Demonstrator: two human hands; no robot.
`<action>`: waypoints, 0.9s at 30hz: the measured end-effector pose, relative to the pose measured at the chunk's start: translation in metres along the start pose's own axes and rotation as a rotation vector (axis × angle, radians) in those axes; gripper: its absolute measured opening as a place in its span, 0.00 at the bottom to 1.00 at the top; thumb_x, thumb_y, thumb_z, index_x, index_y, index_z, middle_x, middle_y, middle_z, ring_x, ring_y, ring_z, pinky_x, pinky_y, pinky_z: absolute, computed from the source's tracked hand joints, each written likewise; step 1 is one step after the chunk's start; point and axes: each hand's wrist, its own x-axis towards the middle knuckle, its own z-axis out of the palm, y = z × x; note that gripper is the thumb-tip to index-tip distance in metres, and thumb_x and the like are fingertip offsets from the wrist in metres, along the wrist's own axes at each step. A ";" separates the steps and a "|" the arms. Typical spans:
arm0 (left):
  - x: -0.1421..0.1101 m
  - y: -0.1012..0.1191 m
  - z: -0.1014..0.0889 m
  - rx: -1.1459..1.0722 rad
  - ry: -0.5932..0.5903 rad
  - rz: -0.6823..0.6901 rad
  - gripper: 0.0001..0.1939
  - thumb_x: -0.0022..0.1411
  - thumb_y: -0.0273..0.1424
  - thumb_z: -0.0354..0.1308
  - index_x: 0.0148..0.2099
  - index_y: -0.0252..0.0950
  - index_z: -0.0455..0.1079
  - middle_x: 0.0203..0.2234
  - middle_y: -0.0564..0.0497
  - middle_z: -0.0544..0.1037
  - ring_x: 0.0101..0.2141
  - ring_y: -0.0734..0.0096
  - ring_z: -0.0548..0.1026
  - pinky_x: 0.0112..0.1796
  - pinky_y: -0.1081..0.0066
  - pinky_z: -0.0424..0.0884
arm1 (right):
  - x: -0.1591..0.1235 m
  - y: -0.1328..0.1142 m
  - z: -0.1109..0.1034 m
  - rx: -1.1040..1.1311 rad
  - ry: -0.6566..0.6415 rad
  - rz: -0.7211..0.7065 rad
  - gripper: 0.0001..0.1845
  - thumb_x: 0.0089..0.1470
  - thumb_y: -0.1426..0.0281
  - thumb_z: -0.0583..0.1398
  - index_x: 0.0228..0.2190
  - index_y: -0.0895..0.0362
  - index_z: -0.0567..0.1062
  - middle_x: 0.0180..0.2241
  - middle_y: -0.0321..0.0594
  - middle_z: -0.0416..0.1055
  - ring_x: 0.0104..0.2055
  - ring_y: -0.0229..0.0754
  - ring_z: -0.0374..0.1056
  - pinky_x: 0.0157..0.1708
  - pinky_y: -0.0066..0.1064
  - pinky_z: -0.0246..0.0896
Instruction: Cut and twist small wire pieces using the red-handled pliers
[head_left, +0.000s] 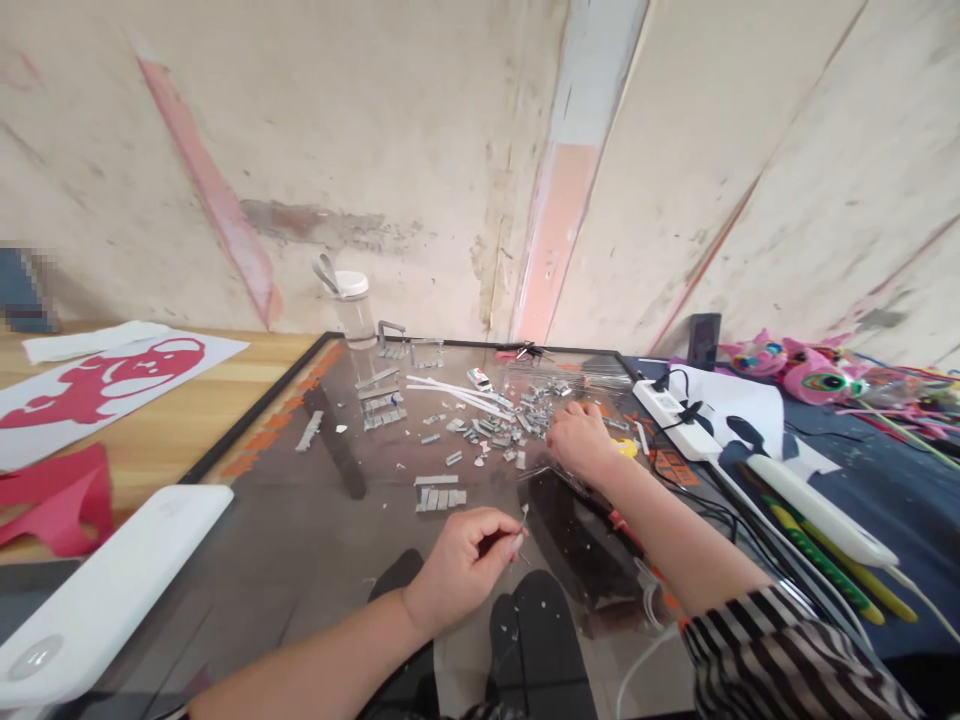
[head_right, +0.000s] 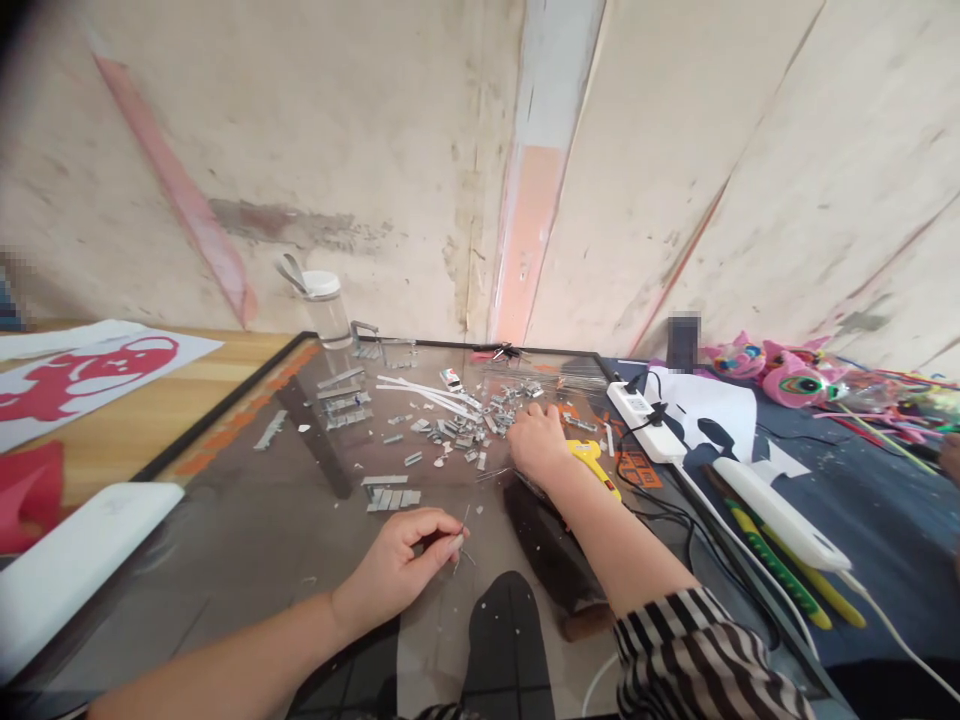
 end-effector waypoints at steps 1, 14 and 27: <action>0.000 -0.001 0.000 0.003 0.005 0.001 0.09 0.58 0.29 0.50 0.31 0.33 0.71 0.22 0.50 0.73 0.25 0.74 0.70 0.30 0.76 0.64 | 0.007 -0.002 0.002 -0.007 -0.015 -0.008 0.10 0.53 0.72 0.55 0.29 0.60 0.77 0.36 0.51 0.72 0.45 0.52 0.60 0.44 0.44 0.48; 0.000 -0.004 0.000 -0.102 0.014 -0.070 0.11 0.58 0.32 0.50 0.31 0.33 0.71 0.22 0.50 0.74 0.25 0.73 0.70 0.30 0.75 0.65 | 0.018 0.036 -0.006 0.157 0.007 0.140 0.12 0.54 0.69 0.53 0.37 0.51 0.74 0.41 0.38 0.72 0.46 0.44 0.64 0.43 0.36 0.55; 0.001 -0.001 0.001 -0.124 0.014 -0.086 0.11 0.57 0.34 0.51 0.32 0.33 0.71 0.22 0.50 0.74 0.26 0.72 0.71 0.31 0.73 0.65 | -0.094 0.069 0.042 0.261 -0.062 0.516 0.11 0.49 0.67 0.54 0.34 0.58 0.69 0.31 0.45 0.73 0.35 0.48 0.70 0.29 0.31 0.55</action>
